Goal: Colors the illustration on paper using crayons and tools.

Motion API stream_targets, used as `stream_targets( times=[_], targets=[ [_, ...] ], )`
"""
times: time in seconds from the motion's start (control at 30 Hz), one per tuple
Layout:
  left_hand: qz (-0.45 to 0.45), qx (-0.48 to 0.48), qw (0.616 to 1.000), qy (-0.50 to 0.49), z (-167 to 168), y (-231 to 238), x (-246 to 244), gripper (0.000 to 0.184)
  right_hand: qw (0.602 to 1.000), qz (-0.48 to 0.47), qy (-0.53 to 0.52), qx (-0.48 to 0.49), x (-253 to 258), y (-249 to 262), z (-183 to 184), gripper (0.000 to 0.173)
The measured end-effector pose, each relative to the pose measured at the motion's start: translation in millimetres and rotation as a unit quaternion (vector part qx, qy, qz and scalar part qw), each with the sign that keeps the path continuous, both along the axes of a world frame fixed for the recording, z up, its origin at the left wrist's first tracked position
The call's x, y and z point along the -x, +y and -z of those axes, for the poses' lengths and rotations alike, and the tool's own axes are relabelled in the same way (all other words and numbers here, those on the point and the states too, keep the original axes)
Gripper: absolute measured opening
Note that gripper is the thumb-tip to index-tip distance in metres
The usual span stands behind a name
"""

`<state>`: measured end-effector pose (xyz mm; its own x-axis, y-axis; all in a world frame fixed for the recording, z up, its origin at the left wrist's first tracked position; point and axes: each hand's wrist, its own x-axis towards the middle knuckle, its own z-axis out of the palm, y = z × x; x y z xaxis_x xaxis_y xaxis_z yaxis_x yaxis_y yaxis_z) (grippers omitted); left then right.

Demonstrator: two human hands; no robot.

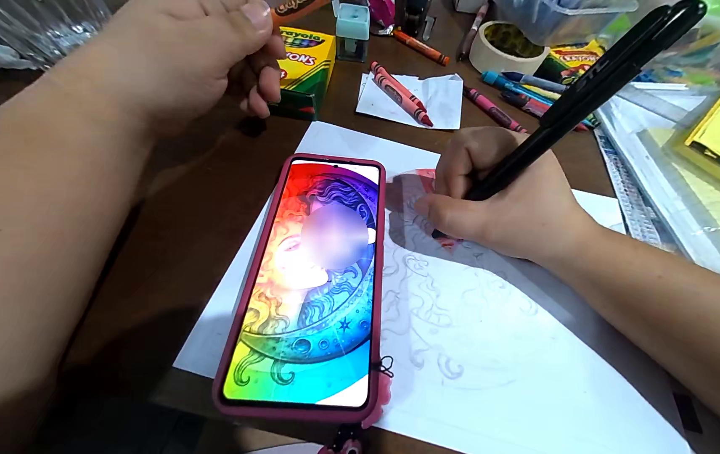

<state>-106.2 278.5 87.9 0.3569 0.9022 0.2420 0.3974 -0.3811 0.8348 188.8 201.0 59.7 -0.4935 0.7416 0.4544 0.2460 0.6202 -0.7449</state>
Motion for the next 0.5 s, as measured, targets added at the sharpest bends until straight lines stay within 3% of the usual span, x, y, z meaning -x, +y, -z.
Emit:
stream_targets(
  times=[0.5],
  targets=[
    [-0.001,0.009,1.000,0.021,-3.0,-2.6,0.2,0.030,0.999,0.020,0.025,0.033,-2.5,1.1,-0.5,0.027]
  ],
)
